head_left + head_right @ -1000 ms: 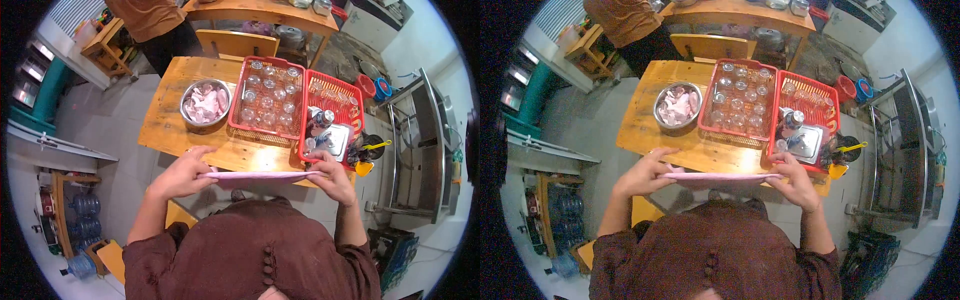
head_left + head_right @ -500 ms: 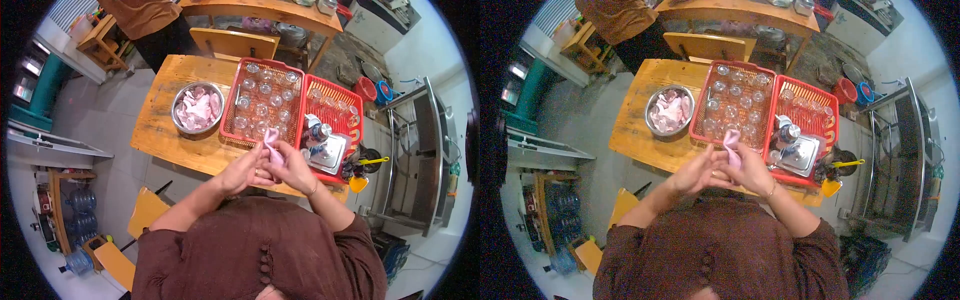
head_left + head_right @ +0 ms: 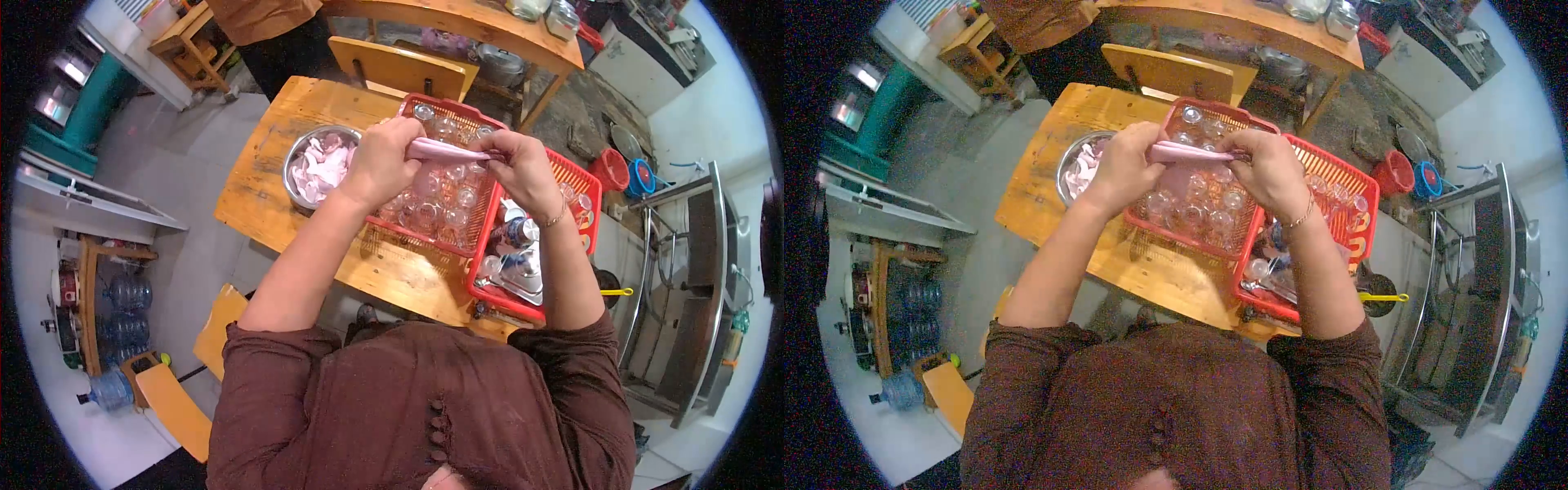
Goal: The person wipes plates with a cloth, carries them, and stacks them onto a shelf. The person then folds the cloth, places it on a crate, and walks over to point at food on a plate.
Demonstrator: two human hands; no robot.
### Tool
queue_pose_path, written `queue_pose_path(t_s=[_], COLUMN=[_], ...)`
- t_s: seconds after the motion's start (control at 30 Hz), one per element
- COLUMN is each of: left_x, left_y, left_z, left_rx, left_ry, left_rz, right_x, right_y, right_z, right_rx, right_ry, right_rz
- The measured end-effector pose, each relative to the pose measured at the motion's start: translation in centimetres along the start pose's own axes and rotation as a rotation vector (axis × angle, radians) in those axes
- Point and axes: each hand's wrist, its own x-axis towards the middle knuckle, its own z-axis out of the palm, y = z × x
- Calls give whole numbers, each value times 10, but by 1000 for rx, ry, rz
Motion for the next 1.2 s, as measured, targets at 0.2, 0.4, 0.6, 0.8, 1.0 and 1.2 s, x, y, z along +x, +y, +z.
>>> queue_pose_path(t_s=[0.2, 0.4, 0.6, 0.8, 1.0, 1.2], left_x=[-68, -157, -215, -338, -526, -614], left_y=[-38, -48, -28, -23, -42, 39], left_z=[59, 94, 67, 8, -79, -265], left_rx=[201, 364, 299, 189, 682, 1426], left_ry=[-16, -459, -252, -179, 291, 793], left_rz=[56, -265, -414, -911, -1221, -1617], right_x=[-46, -114, -118, -166, -204, -210], right_y=[47, 76, 72, 91, 111, 125], right_z=[74, 143, 149, 175, 190, 192], right_rx=[-425, -628, -540, -282, -324, -664], right_ry=[137, -242, -381, -301, -772, -809], right_rz=[-203, -147, -38, -62, 196, 140])
